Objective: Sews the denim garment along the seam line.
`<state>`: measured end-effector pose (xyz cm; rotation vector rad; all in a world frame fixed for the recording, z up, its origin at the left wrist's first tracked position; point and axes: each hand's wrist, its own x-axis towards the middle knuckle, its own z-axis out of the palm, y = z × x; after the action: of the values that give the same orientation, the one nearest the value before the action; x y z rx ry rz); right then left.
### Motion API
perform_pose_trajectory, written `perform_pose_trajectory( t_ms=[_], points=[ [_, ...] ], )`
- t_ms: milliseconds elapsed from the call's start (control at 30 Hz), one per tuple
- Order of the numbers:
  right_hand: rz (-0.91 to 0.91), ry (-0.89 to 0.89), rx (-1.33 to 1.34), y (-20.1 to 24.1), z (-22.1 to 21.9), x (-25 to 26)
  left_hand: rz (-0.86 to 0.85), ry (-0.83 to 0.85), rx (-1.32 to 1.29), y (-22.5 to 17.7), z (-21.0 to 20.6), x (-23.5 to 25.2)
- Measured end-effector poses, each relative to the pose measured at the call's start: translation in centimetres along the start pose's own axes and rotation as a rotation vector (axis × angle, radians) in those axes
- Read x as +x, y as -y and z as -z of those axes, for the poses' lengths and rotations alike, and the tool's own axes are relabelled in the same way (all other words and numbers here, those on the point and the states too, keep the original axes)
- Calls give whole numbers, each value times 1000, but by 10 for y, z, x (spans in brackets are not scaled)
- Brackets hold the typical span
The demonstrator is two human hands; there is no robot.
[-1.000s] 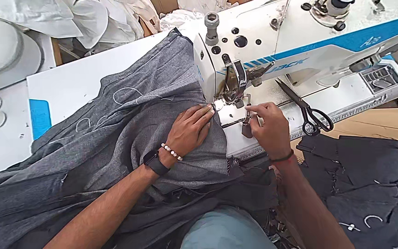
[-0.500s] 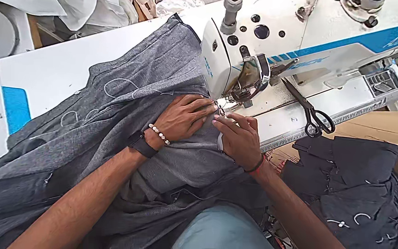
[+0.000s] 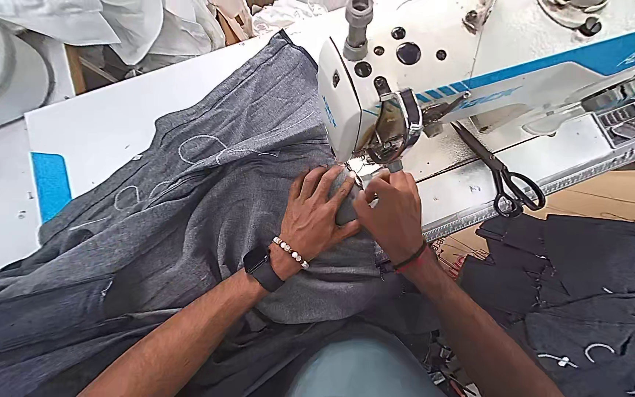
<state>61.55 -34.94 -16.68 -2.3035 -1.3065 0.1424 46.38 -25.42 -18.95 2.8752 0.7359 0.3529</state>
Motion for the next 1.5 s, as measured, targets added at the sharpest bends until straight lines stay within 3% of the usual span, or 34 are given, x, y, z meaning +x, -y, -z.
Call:
perform_pose_trajectory(
  t_ms=[133,333,467,700,833,1033,1500],
  points=[
    [-1,86,106,19,8,2,-39,-13,-60,10,4,0],
    [-353,248,612,26,10,-81,-60,11,-27,15,5,0],
    [-290,117,763,34,8,-103,-56,12,-20,14,4,2],
    [-249,105,586,20,-3,-77,-113,-94,45,20,3,7],
    [-256,200,441,27,5,-89,-73,-36,47,12,4,-2],
    [-225,75,636,21,12,-99,-77,-31,22,14,5,1],
    [-264,122,517,16,0,-74,-185,-54,50,30,10,11]
  ],
)
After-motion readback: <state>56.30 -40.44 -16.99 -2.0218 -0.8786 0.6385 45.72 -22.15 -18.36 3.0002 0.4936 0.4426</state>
